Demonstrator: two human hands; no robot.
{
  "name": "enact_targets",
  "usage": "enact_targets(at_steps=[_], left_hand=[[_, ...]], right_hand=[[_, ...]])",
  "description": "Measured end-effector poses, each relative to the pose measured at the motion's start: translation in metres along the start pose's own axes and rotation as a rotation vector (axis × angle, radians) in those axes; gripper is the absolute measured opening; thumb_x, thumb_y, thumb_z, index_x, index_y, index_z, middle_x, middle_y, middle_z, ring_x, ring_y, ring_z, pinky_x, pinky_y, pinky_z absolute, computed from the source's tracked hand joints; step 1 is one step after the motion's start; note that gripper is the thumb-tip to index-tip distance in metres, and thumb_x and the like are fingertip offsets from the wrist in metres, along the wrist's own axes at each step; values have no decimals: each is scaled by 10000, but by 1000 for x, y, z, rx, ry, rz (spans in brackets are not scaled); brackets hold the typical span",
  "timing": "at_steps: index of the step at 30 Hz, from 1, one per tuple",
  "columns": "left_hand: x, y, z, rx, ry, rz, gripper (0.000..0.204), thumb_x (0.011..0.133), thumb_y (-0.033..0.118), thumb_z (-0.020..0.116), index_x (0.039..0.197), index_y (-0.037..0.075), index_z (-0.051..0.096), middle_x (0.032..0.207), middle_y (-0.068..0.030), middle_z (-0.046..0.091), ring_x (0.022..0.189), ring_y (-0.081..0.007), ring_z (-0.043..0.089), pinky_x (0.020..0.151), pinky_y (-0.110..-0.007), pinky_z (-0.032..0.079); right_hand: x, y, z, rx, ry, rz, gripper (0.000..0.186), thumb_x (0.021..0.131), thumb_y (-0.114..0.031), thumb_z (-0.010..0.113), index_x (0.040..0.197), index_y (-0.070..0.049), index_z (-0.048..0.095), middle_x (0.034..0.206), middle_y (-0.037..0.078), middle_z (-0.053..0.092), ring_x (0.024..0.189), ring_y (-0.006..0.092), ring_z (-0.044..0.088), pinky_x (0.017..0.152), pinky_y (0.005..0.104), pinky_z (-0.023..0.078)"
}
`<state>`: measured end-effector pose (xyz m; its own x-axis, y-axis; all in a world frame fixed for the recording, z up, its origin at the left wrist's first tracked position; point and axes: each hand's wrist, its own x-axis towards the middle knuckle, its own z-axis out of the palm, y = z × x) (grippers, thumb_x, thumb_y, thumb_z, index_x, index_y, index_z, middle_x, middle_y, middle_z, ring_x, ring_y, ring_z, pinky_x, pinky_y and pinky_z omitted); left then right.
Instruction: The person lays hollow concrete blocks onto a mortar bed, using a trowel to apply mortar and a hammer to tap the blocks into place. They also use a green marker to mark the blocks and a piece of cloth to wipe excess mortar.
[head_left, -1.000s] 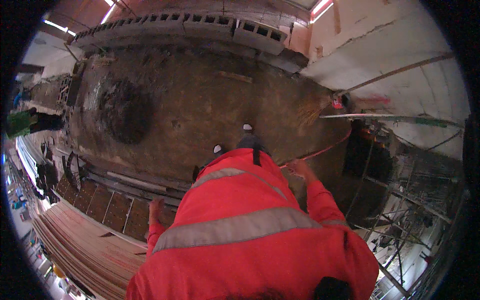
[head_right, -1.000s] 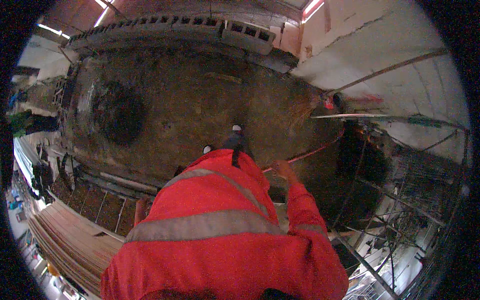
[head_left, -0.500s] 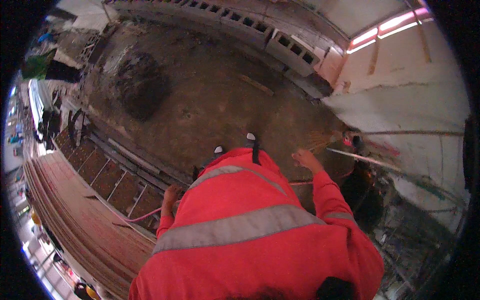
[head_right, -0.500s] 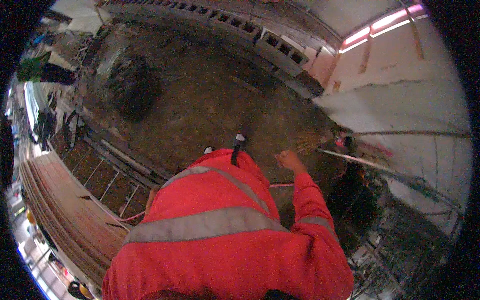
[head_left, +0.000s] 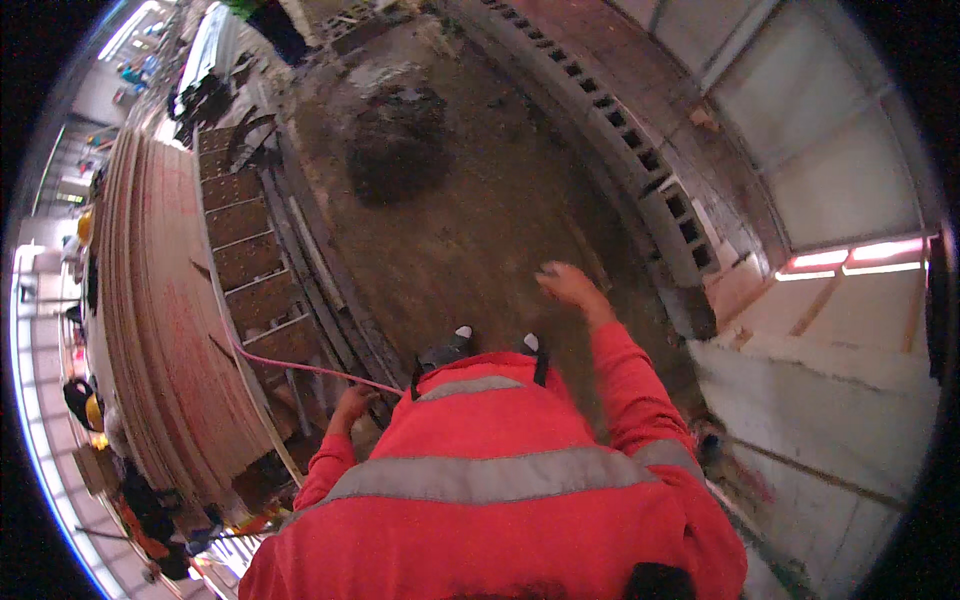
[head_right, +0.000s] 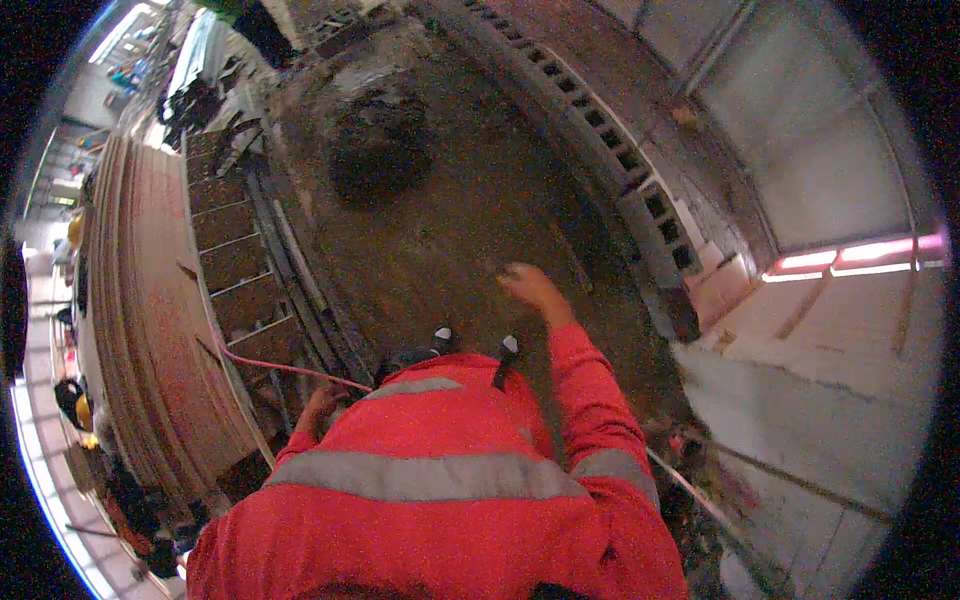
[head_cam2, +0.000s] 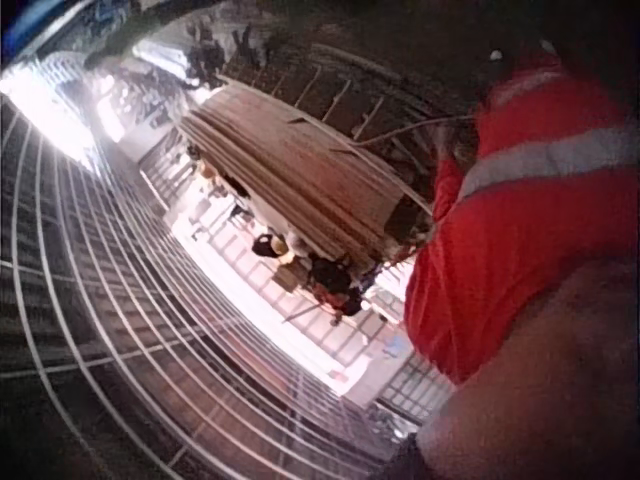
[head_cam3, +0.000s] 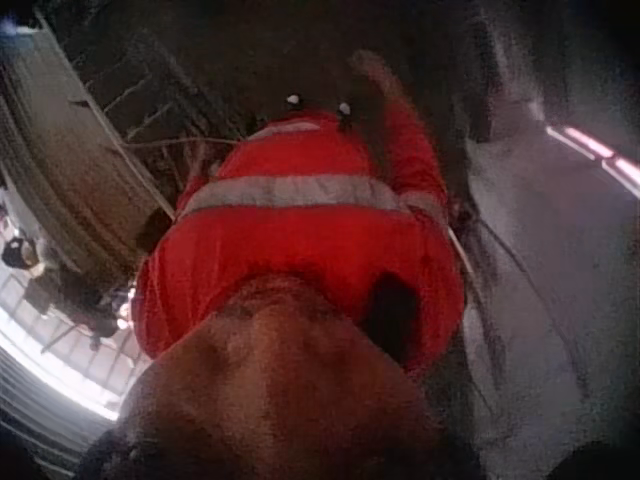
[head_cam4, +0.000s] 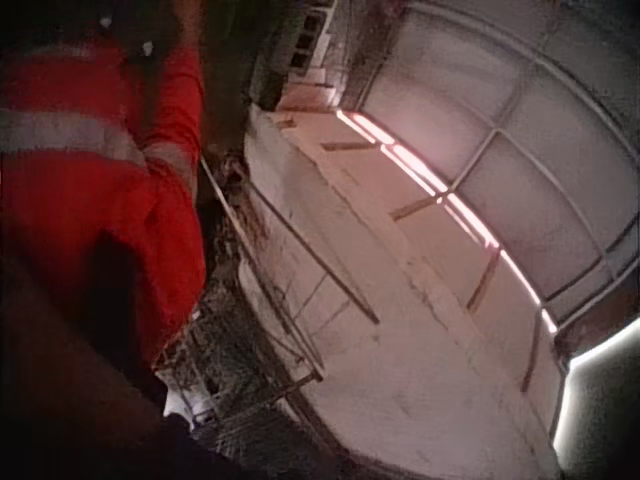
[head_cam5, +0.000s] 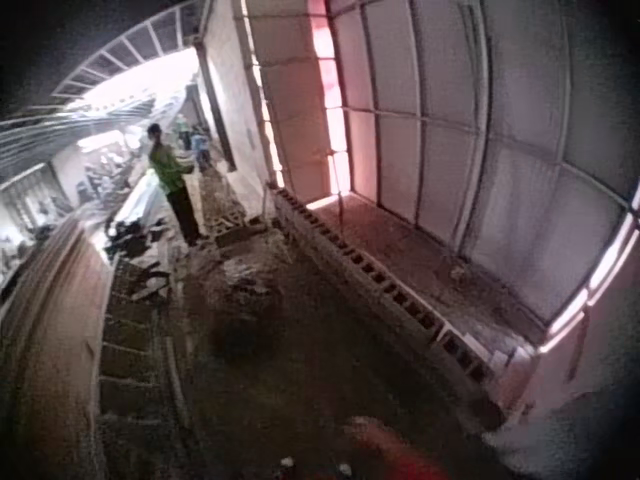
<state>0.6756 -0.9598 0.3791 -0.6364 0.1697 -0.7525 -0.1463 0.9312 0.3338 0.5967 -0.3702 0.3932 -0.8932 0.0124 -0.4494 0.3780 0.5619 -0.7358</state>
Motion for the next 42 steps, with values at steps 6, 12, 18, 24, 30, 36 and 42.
enact_targets(at_steps=[6,12,18,24,30,36,42], left_hand=[[-43,-116,93,-28,77,95,314,823,313,664,1022,71,672,970,-133,674,887,-297,635,782,-387,496],[-44,-81,154,-765,3,-35,358,818,308,675,1072,57,659,990,-113,685,887,-245,650,805,-351,496],[-38,-9,114,-458,-7,-14,427,786,280,686,1120,19,635,979,-137,685,905,-230,649,815,-336,494],[-14,-84,60,-288,28,-88,396,786,282,677,1138,106,641,1064,-120,663,933,-258,644,781,-375,514],[62,-124,-17,429,84,446,239,787,221,638,1013,159,679,950,-101,640,891,-312,621,747,-407,521],[118,-128,-120,806,150,686,224,785,214,602,990,202,691,933,-98,631,909,-298,612,736,-403,512],[171,-57,-129,717,100,772,209,806,225,582,977,216,701,895,-98,662,864,-292,636,695,-409,515]], right_hand=[[28,-303,-39,155,-8,-594,750,858,-348,585,1432,-2,249,772,95,634,734,175,594,715,320,471],[30,-310,-20,159,-23,-655,755,864,-339,584,1441,-8,227,719,73,619,720,159,574,700,321,465],[7,10,80,-87,-151,-122,603,839,-426,580,1278,-27,468,1021,208,616,887,355,604,750,441,478],[-235,228,104,240,29,785,323,836,-375,600,953,-74,598,855,144,626,701,297,595,557,385,450],[-378,281,98,1129,548,819,212,864,-323,583,816,-121,621,709,71,618,552,223,569,422,333,424],[-299,145,195,800,518,726,198,863,-304,585,845,-108,613,721,69,614,565,219,573,439,333,440],[-309,60,243,414,467,684,190,863,-285,588,875,-96,604,733,67,610,578,215,576,457,332,456]])
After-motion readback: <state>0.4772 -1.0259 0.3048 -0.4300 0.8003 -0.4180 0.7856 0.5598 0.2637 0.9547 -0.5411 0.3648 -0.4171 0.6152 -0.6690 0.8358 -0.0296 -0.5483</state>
